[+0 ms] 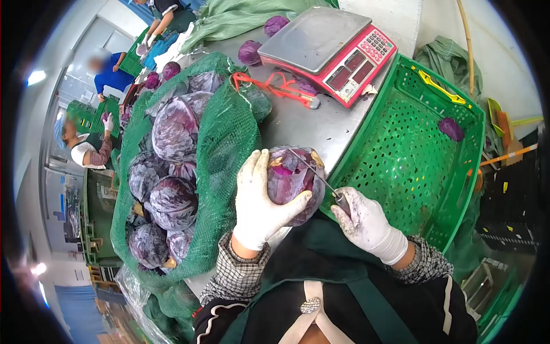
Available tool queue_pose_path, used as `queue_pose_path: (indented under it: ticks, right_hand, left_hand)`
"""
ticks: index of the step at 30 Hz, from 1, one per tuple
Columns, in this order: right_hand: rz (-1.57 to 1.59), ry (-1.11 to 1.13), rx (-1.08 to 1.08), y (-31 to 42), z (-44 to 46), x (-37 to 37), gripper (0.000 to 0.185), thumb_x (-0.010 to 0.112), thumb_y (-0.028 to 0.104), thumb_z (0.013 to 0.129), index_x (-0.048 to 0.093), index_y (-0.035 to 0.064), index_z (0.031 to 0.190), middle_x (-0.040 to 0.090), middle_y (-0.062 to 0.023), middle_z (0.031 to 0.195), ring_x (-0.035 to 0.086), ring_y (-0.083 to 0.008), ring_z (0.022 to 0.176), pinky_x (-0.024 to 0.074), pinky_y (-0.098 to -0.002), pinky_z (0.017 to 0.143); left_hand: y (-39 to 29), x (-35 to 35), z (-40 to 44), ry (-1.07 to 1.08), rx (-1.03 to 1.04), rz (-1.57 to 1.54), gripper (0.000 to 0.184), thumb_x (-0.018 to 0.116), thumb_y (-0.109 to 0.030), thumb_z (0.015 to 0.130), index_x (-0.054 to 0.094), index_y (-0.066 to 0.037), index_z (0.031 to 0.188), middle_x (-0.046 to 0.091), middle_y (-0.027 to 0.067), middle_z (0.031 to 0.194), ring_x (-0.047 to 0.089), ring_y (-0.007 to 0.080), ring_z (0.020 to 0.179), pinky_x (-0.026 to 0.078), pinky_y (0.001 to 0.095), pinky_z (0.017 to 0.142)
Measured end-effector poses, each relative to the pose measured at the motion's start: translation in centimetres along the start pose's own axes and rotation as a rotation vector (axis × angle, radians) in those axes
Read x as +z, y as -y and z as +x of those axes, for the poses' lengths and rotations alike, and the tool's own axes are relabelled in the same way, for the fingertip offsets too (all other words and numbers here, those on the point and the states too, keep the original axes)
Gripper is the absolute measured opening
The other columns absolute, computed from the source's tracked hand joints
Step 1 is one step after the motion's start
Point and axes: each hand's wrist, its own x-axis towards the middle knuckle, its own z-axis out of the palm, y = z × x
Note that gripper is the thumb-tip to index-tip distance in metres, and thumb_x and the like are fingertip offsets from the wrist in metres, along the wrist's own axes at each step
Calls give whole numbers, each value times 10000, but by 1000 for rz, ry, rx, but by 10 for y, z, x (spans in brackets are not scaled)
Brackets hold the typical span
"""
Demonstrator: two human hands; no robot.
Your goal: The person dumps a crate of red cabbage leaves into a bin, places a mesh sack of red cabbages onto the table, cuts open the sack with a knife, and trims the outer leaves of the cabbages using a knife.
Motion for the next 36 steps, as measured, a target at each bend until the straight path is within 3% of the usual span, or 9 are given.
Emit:
queue_pose_path:
  ticks: [11, 14, 17, 25, 27, 29, 33, 36]
  right_hand:
    - [-285, 142, 55, 9, 9, 4, 155, 562, 155, 855, 468, 40, 902, 579, -132, 719, 617, -295, 601, 504, -370, 517]
    - [-343, 74, 6, 8, 18, 11, 122, 544, 131, 851, 467, 43, 885, 565, -126, 683, 613, -270, 573, 500, -351, 491]
    - [-356, 130, 124, 8, 31, 15, 188, 591, 118, 829, 451, 23, 910, 575, -173, 712, 604, -344, 611, 499, -403, 537]
    - [-484, 264, 79, 15, 47, -6, 154, 520, 83, 826, 433, -1, 921, 573, -176, 666, 591, -371, 582, 485, -433, 505]
    - [-438, 388, 189, 24, 52, -17, 160, 509, 70, 814, 437, -16, 929, 563, -196, 642, 580, -387, 572, 465, -445, 489]
    - [-443, 475, 77, 21, 52, -29, 175, 510, 68, 812, 447, -38, 937, 555, -205, 628, 571, -387, 564, 453, -447, 486]
    - [-458, 316, -90, 0, 63, -10, 222, 515, 71, 812, 453, -76, 967, 556, -210, 634, 558, -384, 557, 444, -445, 488]
    - [-456, 528, -2, 14, 73, -26, 212, 499, 90, 832, 461, -67, 967, 564, -214, 661, 563, -389, 580, 452, -458, 514]
  left_hand:
    - [1, -1, 3, -4, 18, 20, 869, 815, -318, 568, 458, 48, 1270, 471, 251, 1270, 463, 385, 1171, 362, 435, 1015]
    - [2, 1, 6, -28, 20, 15, 857, 809, -319, 566, 464, 51, 1258, 481, 257, 1251, 471, 397, 1145, 370, 447, 999]
    - [-1, 3, 10, -54, 41, 42, 835, 802, -330, 568, 478, 54, 1235, 493, 263, 1223, 480, 408, 1115, 378, 458, 982]
    - [1, 10, 15, -108, 35, 37, 797, 796, -344, 582, 496, 59, 1200, 500, 271, 1198, 480, 422, 1085, 388, 468, 963]
    - [-3, 9, 18, -104, 43, 1, 768, 794, -360, 587, 521, 69, 1162, 515, 270, 1169, 482, 420, 1075, 397, 469, 950]
    - [-6, 7, 18, -92, 68, 11, 764, 788, -375, 590, 528, 72, 1152, 524, 268, 1152, 486, 416, 1076, 404, 465, 943]
    - [-2, 14, 19, -146, -52, 75, 756, 774, -382, 600, 532, 71, 1155, 529, 265, 1153, 482, 417, 1086, 407, 458, 942]
    - [-2, 11, 18, -150, 13, 32, 747, 764, -401, 606, 540, 70, 1141, 524, 258, 1151, 484, 411, 1076, 400, 459, 949]
